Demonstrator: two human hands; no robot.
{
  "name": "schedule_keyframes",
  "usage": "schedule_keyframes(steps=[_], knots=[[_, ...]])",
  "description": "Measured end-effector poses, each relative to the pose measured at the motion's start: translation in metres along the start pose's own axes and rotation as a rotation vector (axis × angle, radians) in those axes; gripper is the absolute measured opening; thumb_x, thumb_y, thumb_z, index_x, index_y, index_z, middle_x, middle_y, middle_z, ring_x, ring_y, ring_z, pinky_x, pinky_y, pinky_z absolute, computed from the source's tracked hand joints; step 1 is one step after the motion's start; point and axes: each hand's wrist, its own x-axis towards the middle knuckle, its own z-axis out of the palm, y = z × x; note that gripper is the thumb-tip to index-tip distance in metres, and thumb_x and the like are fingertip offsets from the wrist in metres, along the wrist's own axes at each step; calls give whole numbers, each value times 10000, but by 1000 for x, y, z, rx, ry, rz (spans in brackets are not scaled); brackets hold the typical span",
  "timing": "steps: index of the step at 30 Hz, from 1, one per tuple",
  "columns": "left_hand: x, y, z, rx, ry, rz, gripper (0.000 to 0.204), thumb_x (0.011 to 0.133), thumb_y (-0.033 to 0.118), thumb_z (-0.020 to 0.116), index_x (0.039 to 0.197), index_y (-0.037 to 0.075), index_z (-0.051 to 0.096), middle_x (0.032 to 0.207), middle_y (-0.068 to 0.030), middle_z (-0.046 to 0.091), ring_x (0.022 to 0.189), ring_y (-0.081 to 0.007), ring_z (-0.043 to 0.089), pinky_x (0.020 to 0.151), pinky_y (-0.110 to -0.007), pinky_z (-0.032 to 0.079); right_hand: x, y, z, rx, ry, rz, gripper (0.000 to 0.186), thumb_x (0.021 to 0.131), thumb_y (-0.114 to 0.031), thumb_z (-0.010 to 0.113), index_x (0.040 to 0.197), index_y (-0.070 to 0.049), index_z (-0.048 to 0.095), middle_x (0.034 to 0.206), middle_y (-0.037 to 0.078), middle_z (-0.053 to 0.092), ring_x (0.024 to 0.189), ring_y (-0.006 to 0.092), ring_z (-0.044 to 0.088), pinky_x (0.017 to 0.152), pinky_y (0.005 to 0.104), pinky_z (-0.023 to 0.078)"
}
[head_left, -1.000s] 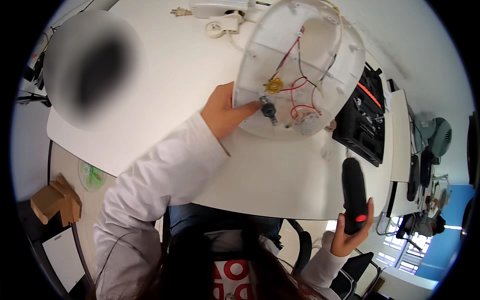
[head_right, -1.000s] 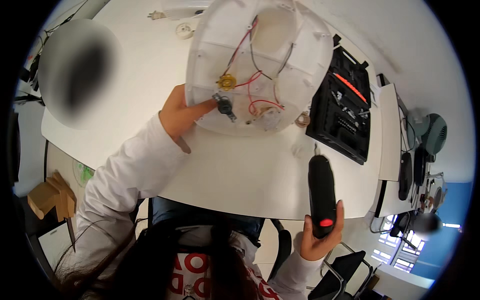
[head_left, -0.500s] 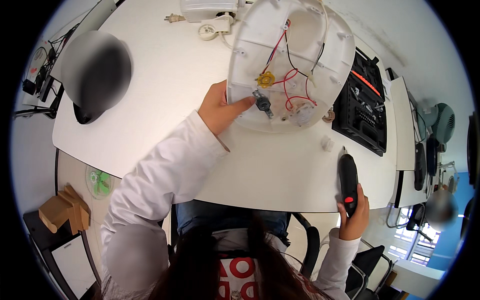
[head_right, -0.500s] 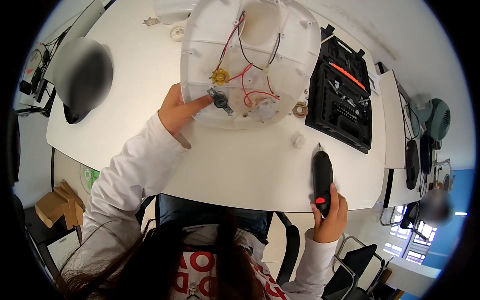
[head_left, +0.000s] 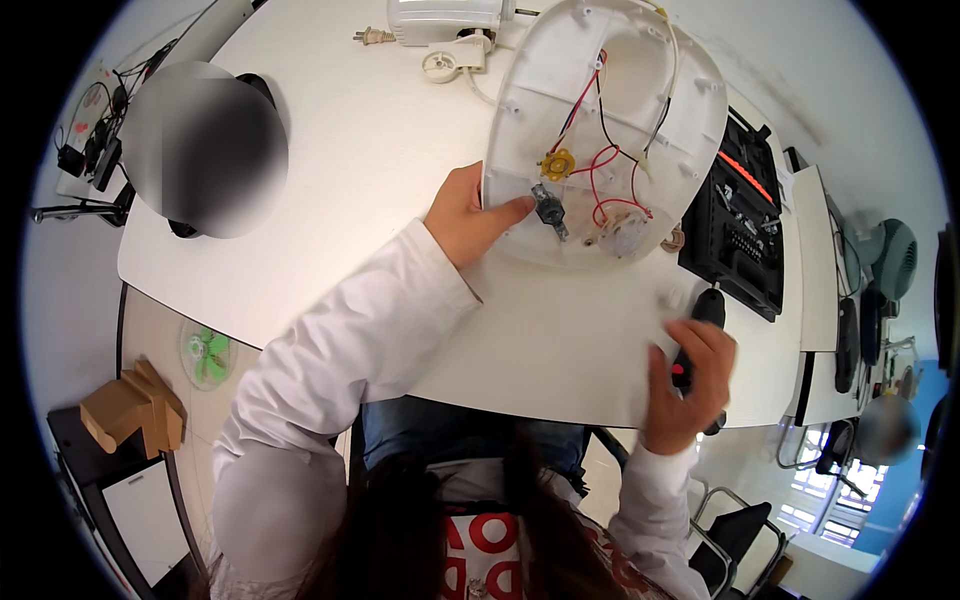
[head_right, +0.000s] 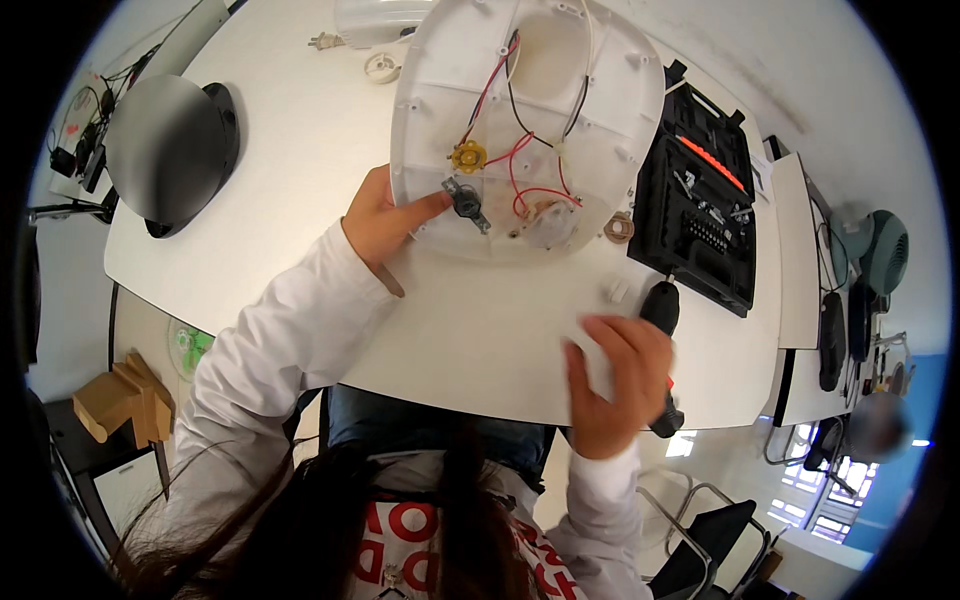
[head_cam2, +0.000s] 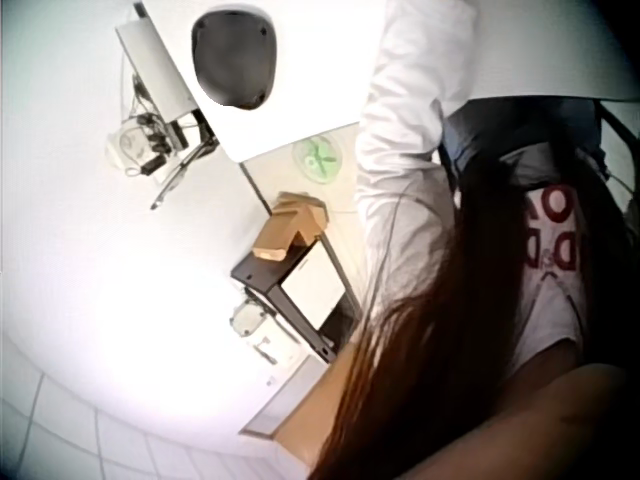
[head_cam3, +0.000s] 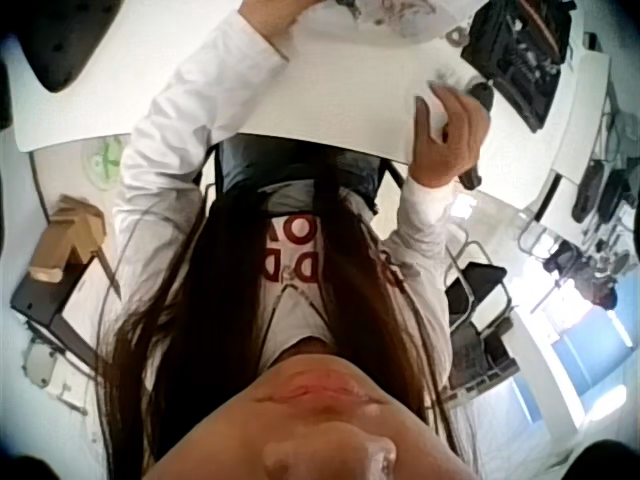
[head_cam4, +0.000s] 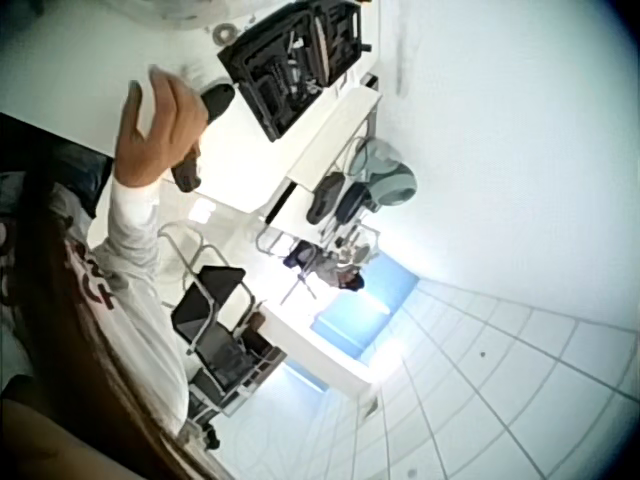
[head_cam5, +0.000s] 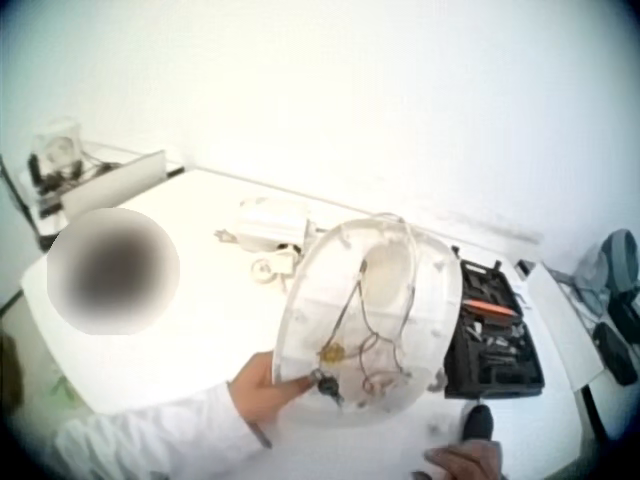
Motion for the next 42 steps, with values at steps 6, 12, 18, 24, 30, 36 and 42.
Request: schedule_keyframes(steps=[6,12,18,24,30,36,42], knots=[[1,2,-2,1,-13,25,237,826,54,631,1042,-36,596,906,-64,672,795,-112,601,720,-266,476,48,-23,66,-132,-53,-130,311,647,-114,768,935,-127,653,903,-23,635,860,175,560,715,340,403],[2,1,-1,33,-9,26,230,821,66,639,1025,-35,602,875,-60,668,763,-101,590,694,-265,478,51,-17,82,-211,-36,-180,270,662,-152,766,904,-159,648,877,-55,631,841,156,544,701,320,367],[3,-1,-1,10,-17,22,223,817,68,645,1013,-32,607,873,-61,668,775,-98,591,706,-263,478,55,-14,88,-190,-20,-209,194,679,-151,772,820,-136,641,818,-44,639,791,164,557,691,316,370],[2,3,-1,6,1,37,221,811,59,640,1011,-29,609,876,-66,671,791,-106,601,724,-267,481,54,-16,82,-125,-11,-217,187,685,-124,757,824,-146,634,804,-49,625,770,160,551,657,314,361],[1,5,-1,50,1,25,209,808,59,638,997,-25,608,864,-65,668,773,-114,601,710,-272,478,59,-21,80,-33,-35,-113,188,710,-96,741,862,-123,635,804,-24,634,752,182,566,660,318,379],[5,-6,0,-13,-12,66,194,816,69,628,990,-16,608,825,-47,654,735,-107,586,662,-264,465,80,-28,93,27,44,-161,214,716,-104,738,912,-118,652,810,-22,636,747,184,571,667,330,396],[6,-7,-1,-54,-21,94,188,819,72,625,988,-10,613,811,-46,651,725,-106,582,648,-263,462,83,-30,98,-58,56,-210,181,714,-127,741,878,-130,665,801,-30,629,747,171,570,675,314,394]])
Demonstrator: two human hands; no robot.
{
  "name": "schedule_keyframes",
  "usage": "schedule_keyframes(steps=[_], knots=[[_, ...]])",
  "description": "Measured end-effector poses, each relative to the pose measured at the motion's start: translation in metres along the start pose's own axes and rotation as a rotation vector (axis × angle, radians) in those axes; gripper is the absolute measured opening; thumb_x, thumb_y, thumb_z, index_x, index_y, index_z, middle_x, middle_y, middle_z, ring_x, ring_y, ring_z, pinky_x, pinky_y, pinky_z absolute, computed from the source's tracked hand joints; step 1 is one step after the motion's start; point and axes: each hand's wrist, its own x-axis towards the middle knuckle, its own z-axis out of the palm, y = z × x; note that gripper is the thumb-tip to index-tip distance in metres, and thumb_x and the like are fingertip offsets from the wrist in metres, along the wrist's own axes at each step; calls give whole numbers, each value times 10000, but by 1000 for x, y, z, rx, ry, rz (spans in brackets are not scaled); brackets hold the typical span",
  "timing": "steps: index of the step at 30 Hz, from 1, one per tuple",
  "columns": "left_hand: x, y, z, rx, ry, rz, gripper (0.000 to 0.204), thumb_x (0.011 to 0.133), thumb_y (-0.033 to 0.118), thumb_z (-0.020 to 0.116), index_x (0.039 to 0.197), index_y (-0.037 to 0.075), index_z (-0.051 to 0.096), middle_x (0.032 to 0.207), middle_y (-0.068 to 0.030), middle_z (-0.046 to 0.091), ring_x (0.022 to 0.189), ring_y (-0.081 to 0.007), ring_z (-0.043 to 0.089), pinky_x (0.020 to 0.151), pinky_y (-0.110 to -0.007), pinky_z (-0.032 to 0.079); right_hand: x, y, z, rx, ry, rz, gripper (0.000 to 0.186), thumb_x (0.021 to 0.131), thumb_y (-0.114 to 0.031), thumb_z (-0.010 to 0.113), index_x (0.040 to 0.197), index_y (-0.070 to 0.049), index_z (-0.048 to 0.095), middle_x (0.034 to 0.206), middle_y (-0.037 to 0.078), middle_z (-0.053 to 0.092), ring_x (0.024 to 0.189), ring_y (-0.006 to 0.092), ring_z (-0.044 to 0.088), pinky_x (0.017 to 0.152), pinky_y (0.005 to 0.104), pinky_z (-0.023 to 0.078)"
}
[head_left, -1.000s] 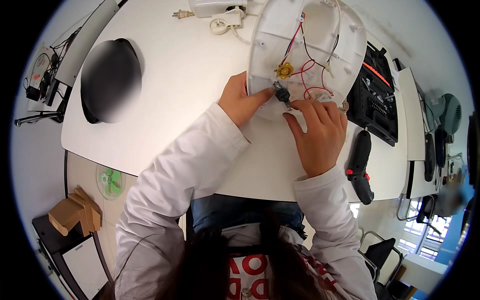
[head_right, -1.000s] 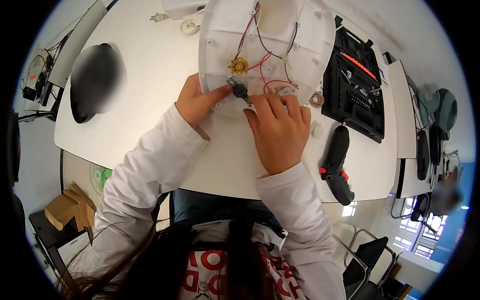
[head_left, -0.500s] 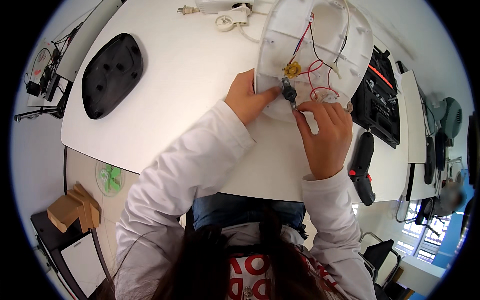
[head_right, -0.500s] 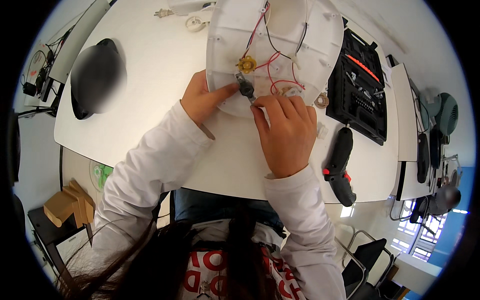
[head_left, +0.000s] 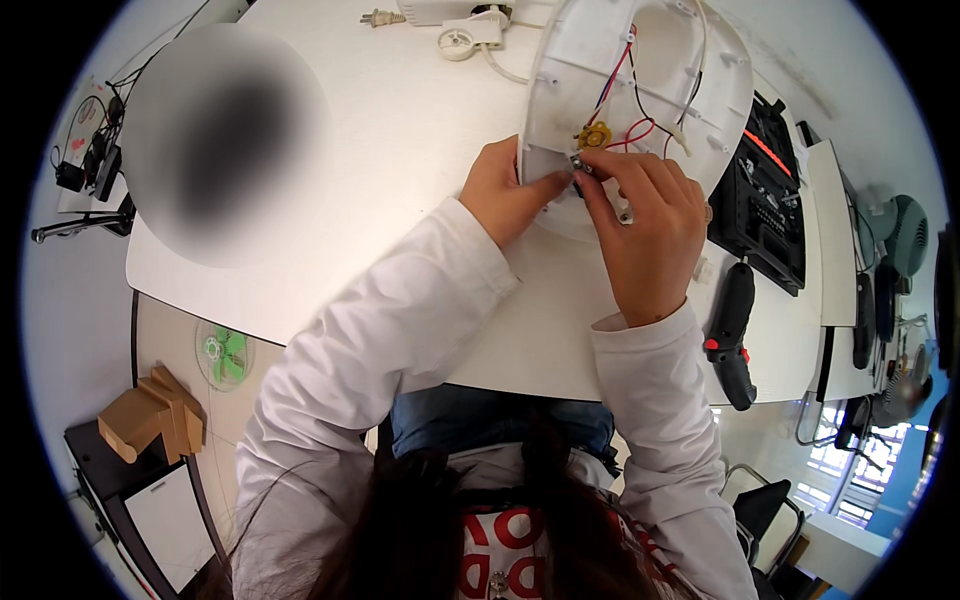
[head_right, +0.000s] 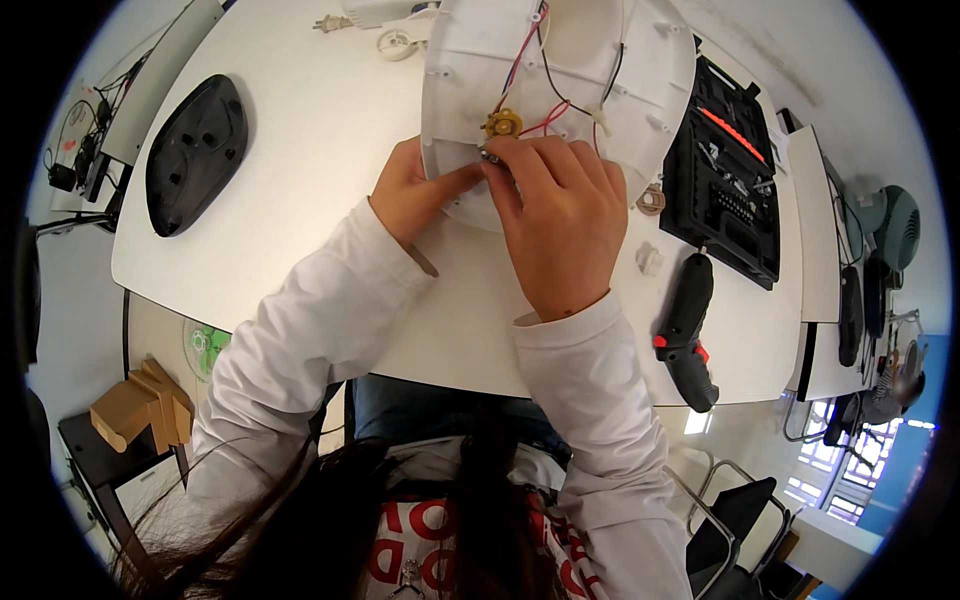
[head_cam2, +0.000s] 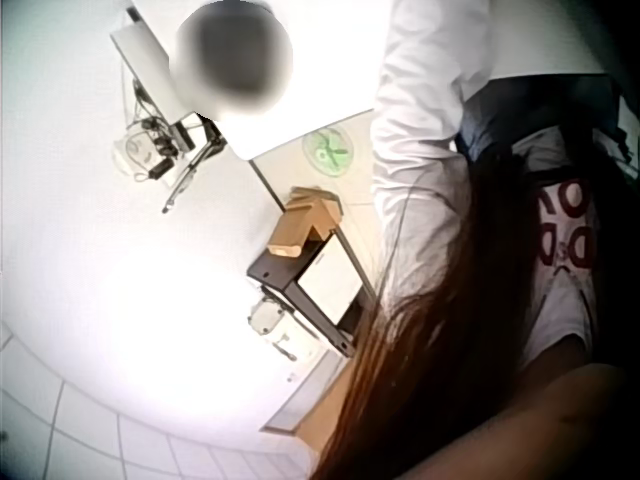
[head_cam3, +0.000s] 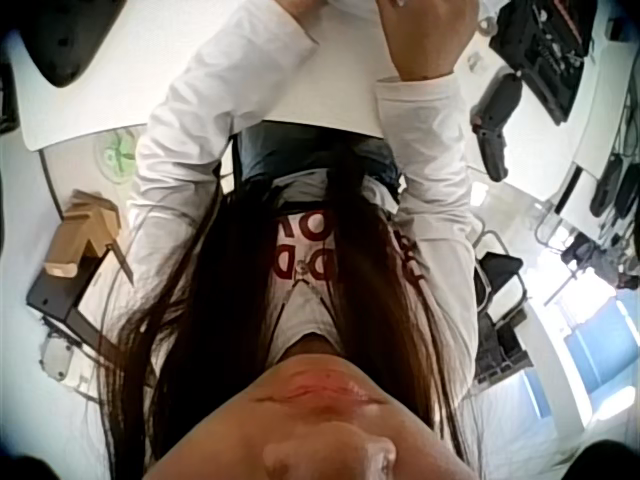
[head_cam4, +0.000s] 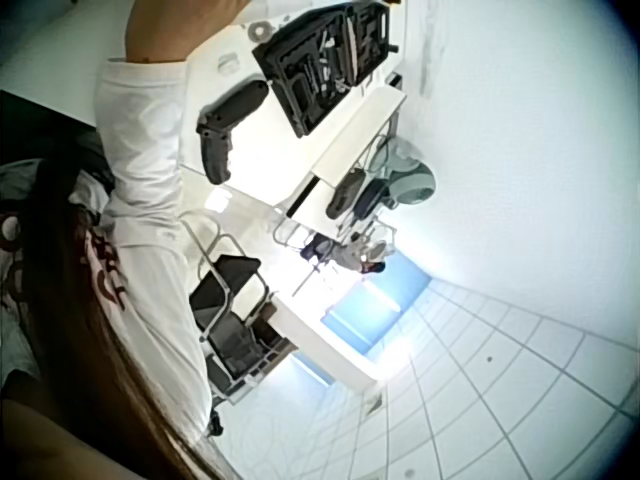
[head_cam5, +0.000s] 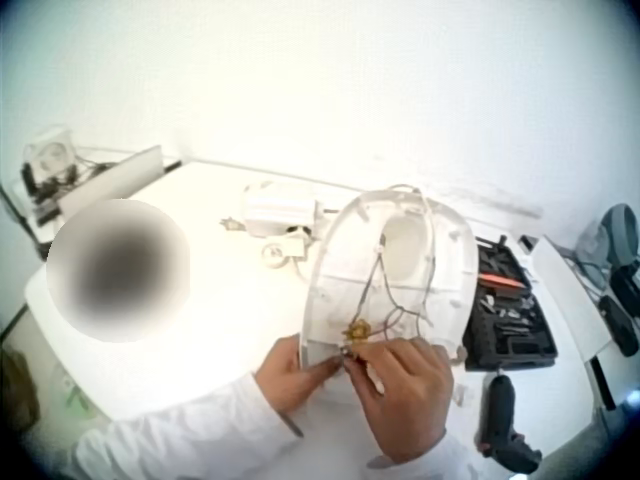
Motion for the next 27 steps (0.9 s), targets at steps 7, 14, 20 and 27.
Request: schedule_keyframes(steps=[7,14,20,27], knots=[[1,-1,-1,36,-2,32,185,815,76,628,979,-11,618,801,-55,655,711,-112,583,646,-268,464,6,1,-2,-31,26,-81,155,702,-123,739,838,-132,666,791,-36,625,732,156,567,664,298,388],[0,2,-2,131,14,-14,222,802,86,649,991,-25,619,828,-77,668,741,-132,600,686,-290,480,-3,-3,-23,254,78,77,182,671,-16,746,824,-80,671,755,6,633,673,158,576,610,277,425],[-2,5,2,63,32,-62,255,811,87,650,1035,-30,613,906,-92,683,812,-137,616,748,-294,485,-14,11,-37,286,49,200,185,685,46,730,840,-33,664,762,44,638,660,140,572,609,249,451],[-2,5,0,89,10,-63,260,824,82,646,1056,-28,609,932,-83,682,827,-125,606,762,-290,480,-64,32,-60,-39,-78,153,194,662,20,738,816,-63,654,772,25,632,711,201,576,625,293,465]])
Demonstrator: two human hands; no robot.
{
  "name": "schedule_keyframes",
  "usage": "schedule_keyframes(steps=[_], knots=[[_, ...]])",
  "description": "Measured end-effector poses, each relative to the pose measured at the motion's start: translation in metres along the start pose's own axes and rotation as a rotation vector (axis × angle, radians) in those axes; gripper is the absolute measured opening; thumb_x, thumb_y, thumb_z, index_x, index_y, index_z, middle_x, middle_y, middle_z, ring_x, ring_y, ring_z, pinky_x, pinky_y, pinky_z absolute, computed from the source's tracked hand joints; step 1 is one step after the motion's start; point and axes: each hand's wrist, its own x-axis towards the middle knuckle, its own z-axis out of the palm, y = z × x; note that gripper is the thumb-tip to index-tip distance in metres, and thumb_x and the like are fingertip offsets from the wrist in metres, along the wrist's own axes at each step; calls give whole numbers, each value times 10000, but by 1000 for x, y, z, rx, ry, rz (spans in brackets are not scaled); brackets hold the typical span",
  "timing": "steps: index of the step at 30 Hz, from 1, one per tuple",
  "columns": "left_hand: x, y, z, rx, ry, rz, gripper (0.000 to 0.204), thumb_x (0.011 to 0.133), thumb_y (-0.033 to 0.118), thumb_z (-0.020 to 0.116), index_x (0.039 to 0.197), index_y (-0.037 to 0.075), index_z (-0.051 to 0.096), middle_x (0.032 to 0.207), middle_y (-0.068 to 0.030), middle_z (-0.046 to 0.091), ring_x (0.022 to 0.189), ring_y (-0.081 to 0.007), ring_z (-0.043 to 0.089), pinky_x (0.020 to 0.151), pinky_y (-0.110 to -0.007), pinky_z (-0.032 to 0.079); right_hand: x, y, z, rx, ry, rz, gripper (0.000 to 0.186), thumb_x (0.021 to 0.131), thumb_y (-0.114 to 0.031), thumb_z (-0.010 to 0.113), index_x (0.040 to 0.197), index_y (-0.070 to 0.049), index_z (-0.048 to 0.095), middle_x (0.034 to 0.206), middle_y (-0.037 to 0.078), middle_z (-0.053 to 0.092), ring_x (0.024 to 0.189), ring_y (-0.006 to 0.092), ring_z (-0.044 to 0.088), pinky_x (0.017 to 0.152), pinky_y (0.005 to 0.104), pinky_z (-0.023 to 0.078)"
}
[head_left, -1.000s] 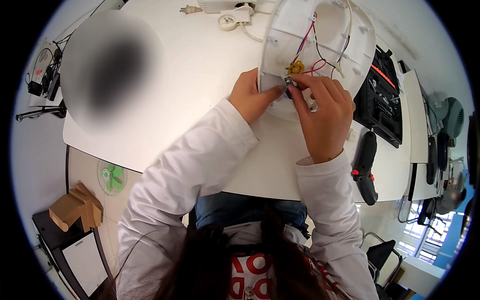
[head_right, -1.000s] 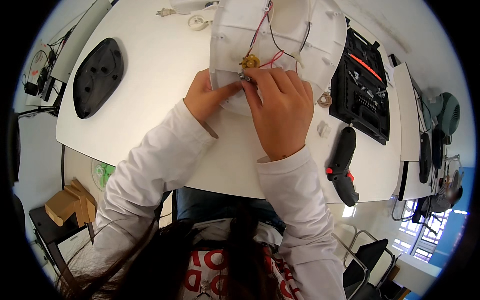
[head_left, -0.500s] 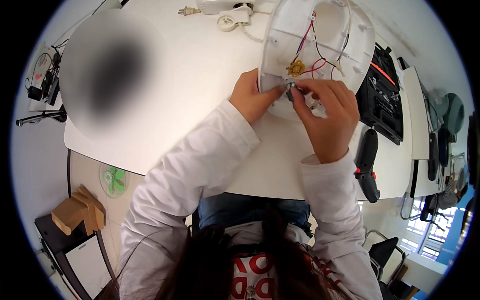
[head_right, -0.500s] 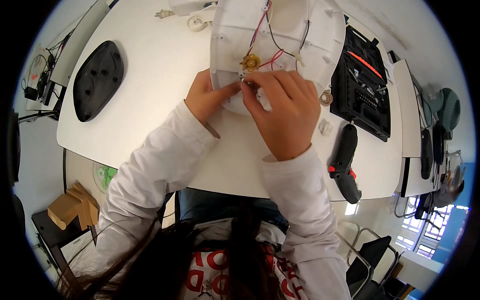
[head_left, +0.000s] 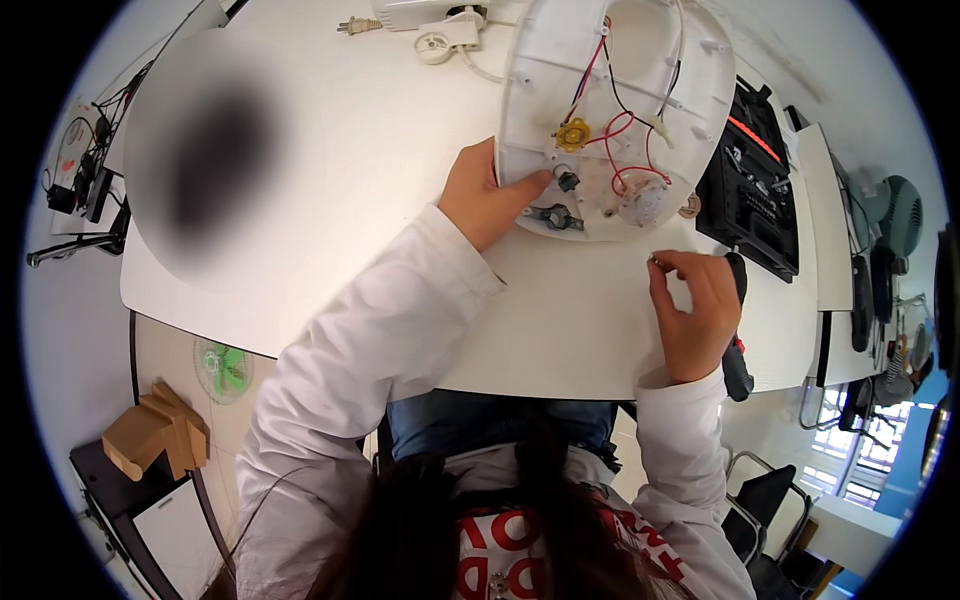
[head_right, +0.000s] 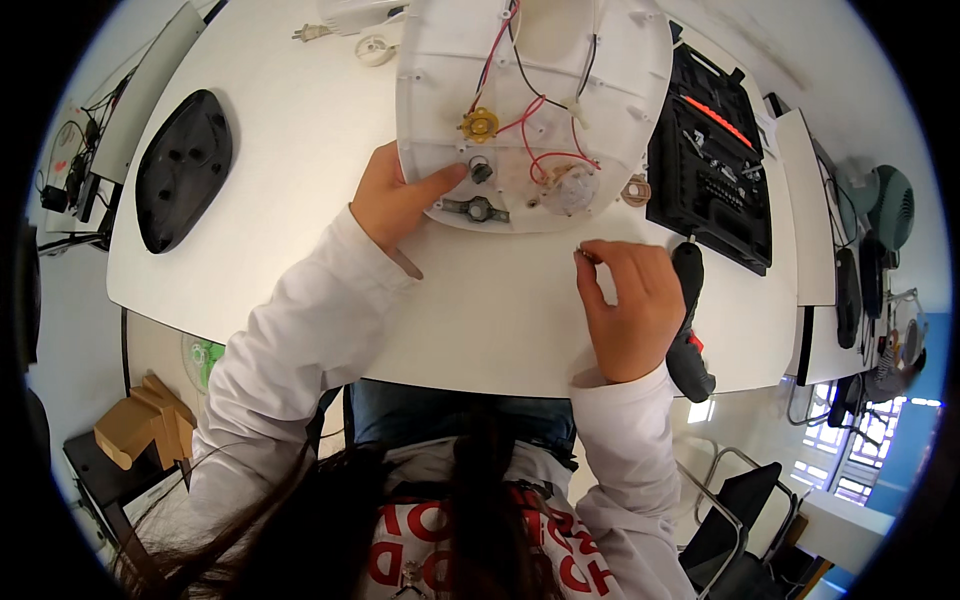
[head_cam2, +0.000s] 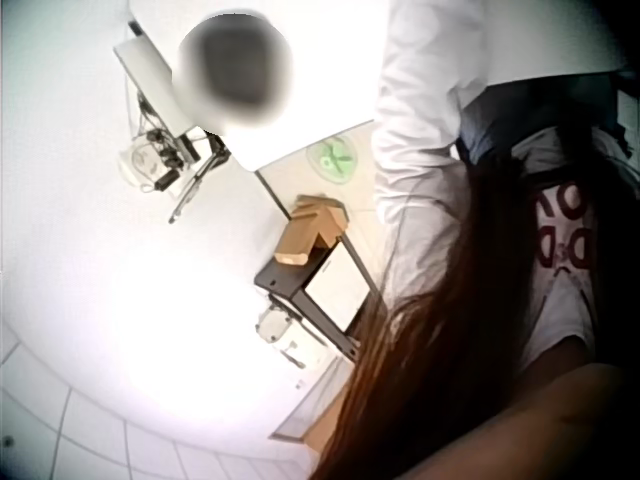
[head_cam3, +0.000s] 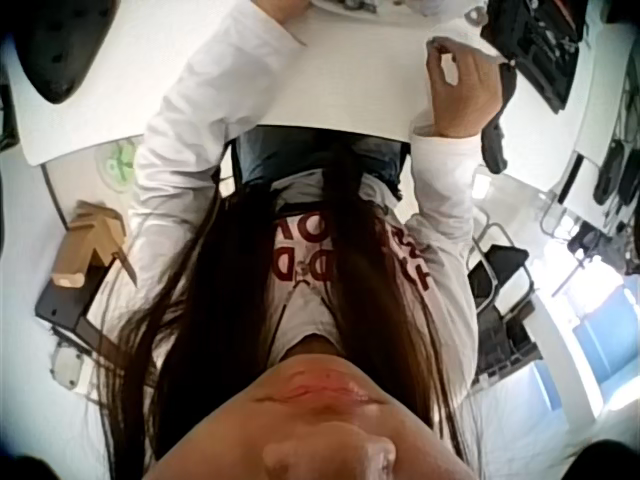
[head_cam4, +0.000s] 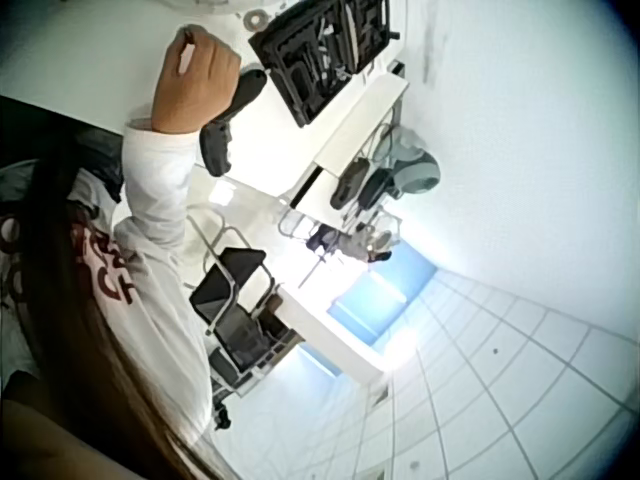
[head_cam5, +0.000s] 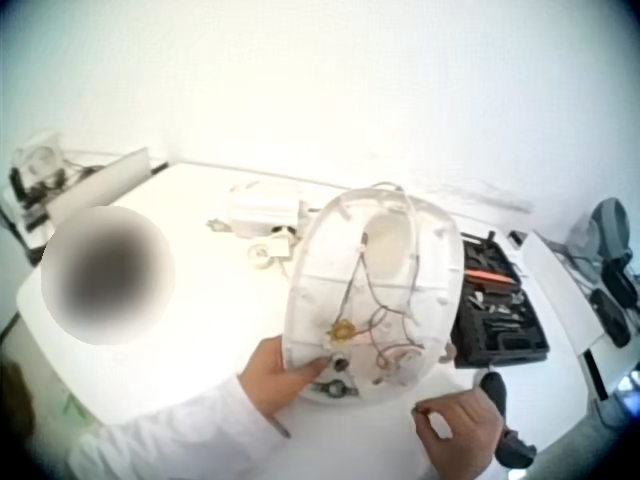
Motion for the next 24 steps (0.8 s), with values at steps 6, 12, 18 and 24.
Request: schedule_keyframes(steps=[6,12,18,24], knots=[[2,0,-1,2,0,11,272,827,72,639,1079,-27,605,955,-78,679,847,-121,602,773,-284,476,-10,14,5,-169,-122,38,168,705,-41,718,852,-72,641,770,24,602,721,223,553,666,317,462],[-1,5,1,-21,6,-13,279,830,63,635,1088,-33,593,975,-78,676,865,-127,606,790,-284,475,-1,8,2,-243,-94,151,231,715,-64,718,934,-115,665,911,24,569,793,225,522,678,334,439],[-1,-4,-1,-81,-12,-3,272,827,57,637,1082,-32,598,966,-83,679,864,-129,611,790,-282,478,37,-31,13,-53,175,-44,250,748,-96,719,990,-148,682,917,6,497,795,205,458,706,337,382],[1,-2,3,-103,-15,39,259,824,44,633,1071,-30,605,946,-87,684,852,-132,618,785,-284,481,74,-42,48,-34,185,-63,195,770,-120,706,959,-168,690,907,-10,496,838,188,464,692,341,338]])
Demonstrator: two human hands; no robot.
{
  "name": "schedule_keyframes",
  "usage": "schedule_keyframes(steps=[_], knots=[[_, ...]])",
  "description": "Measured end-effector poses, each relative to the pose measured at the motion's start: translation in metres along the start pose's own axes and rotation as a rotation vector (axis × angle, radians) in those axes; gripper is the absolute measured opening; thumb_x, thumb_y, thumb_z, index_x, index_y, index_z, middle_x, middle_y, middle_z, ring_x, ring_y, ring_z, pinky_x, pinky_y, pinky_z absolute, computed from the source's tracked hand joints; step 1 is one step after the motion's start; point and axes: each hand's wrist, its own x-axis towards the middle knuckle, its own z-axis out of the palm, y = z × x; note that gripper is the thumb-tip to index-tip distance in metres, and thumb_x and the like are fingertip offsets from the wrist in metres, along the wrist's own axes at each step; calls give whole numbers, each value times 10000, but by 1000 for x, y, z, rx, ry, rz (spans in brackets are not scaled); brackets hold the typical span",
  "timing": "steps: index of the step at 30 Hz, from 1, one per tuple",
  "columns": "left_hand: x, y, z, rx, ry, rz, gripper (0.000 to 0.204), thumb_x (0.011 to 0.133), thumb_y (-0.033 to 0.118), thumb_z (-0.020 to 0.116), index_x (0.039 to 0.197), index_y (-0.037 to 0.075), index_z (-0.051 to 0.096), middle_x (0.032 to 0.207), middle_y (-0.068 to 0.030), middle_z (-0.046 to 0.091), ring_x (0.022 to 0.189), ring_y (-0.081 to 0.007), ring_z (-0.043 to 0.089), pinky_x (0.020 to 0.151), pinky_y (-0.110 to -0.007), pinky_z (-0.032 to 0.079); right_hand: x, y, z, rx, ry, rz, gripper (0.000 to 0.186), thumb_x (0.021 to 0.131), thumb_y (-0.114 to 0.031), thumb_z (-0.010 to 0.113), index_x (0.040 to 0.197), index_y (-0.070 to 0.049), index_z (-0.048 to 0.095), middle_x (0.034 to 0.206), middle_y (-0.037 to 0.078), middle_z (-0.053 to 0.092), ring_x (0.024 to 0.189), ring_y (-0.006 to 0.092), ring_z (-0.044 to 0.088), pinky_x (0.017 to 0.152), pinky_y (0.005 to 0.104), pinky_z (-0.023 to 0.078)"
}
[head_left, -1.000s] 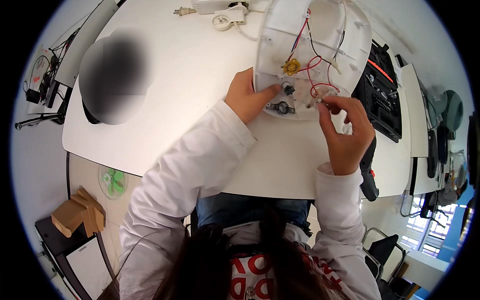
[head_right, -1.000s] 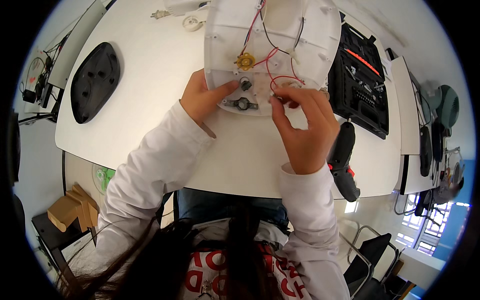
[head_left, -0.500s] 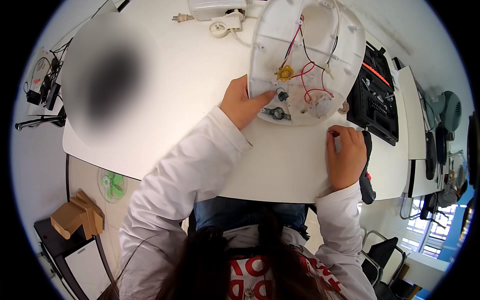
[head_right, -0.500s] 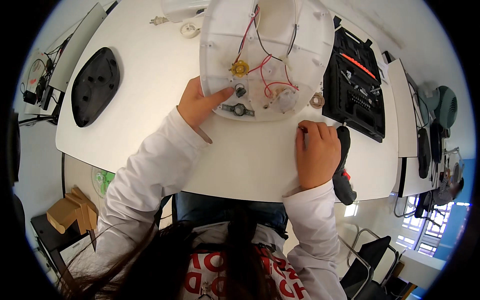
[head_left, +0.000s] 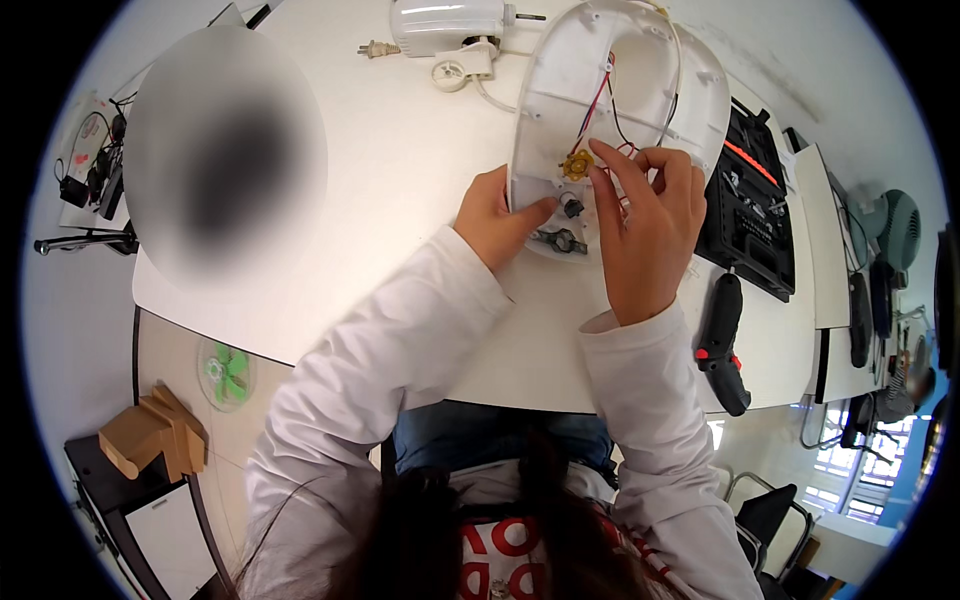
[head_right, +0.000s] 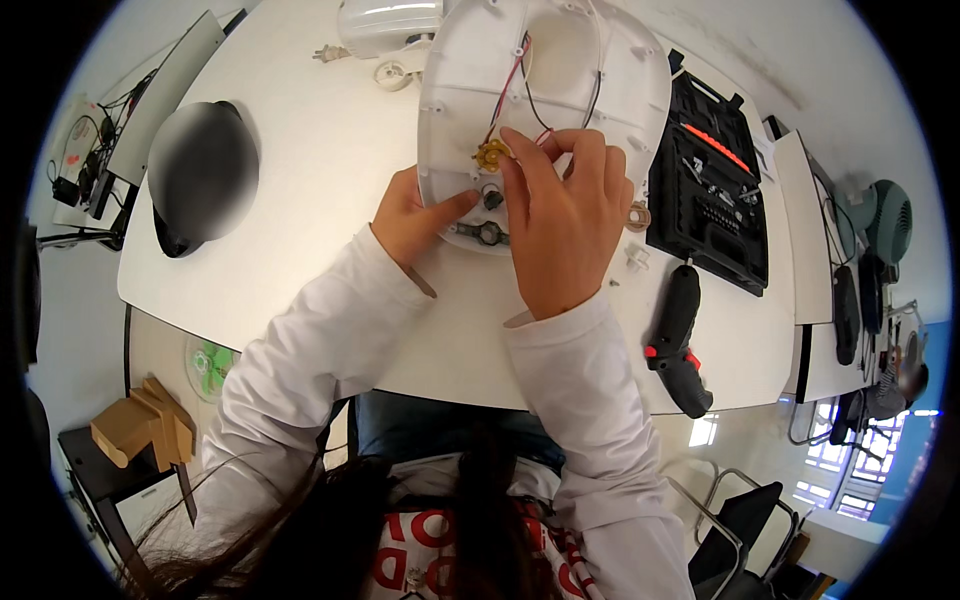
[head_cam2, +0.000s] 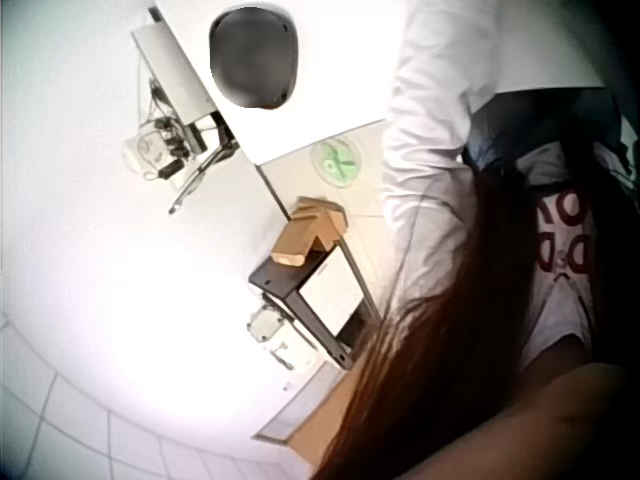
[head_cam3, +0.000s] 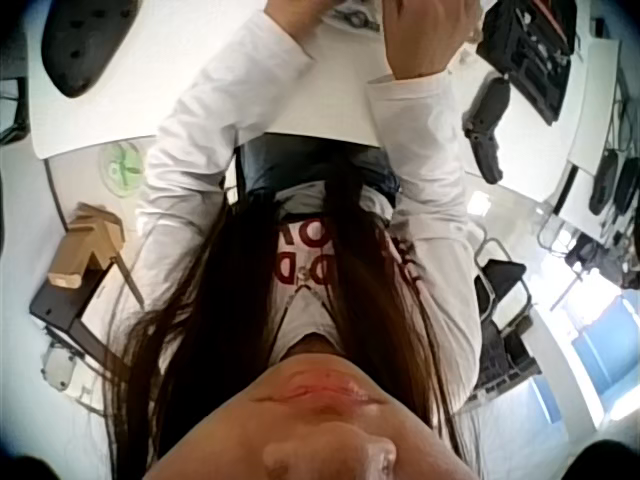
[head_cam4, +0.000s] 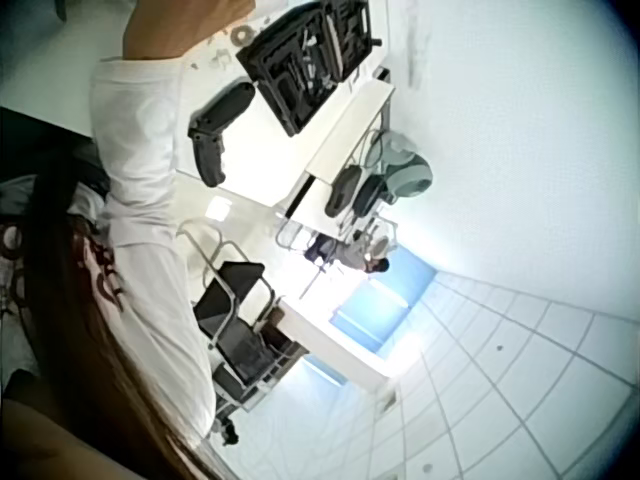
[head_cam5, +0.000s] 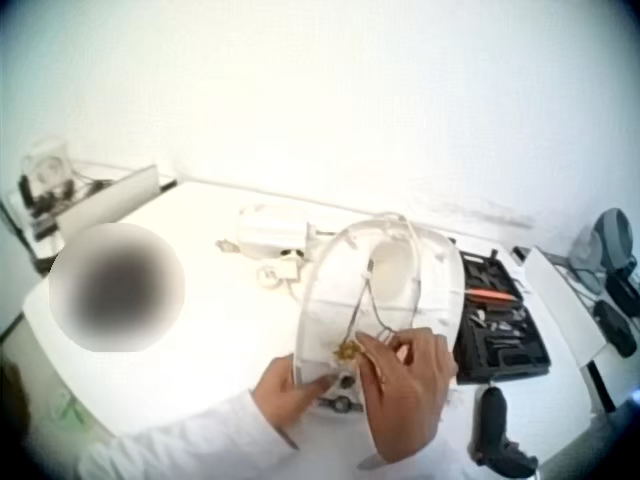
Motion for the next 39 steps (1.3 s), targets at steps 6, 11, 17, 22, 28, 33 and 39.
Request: schedule_keyframes(steps=[6,11,17,22,28,33,39], knots=[[-1,-1,-1,31,8,34,257,812,48,640,1055,-28,609,942,-94,687,846,-144,623,784,-294,482,4,3,0,53,-73,96,139,755,-134,721,891,-155,702,945,-3,499,854,208,452,744,362,318],[2,-7,-3,104,15,52,274,798,54,645,1054,-37,606,948,-113,688,867,-158,630,795,-300,482,-1,10,-23,68,-264,145,84,748,-127,721,830,-145,714,973,11,503,883,221,434,772,365,310],[1,-9,-1,59,32,101,265,793,71,652,1033,-35,615,927,-125,690,843,-172,640,774,-305,488,0,11,-29,136,-372,150,86,757,-154,713,843,-155,719,980,11,506,908,222,434,780,382,305],[2,-12,-3,109,44,78,251,792,81,653,1014,-32,621,908,-128,692,818,-175,644,761,-307,494,-6,11,-23,111,-380,152,83,778,-174,694,858,-170,715,981,10,514,930,234,437,781,401,297],[1,-9,-3,161,44,66,246,792,81,653,1008,-32,623,901,-124,694,811,-175,648,758,-310,497,-8,13,-22,97,-447,165,78,790,-184,677,863,-166,697,981,17,524,955,246,440,785,413,293],[1,-5,-2,136,32,63,247,786,63,656,1008,-38,623,907,-124,694,818,-166,647,757,-305,499,-7,11,-21,53,-464,150,85,786,-181,673,868,-161,686,988,29,535,972,254,448,800,416,295],[1,0,-2,102,0,48,266,777,57,661,1020,-40,618,916,-107,689,831,-151,636,757,-296,495,-6,10,-20,-7,-448,110,82,779,-176,674,859,-157,681,977,40,540,971,257,452,809,416,296]])
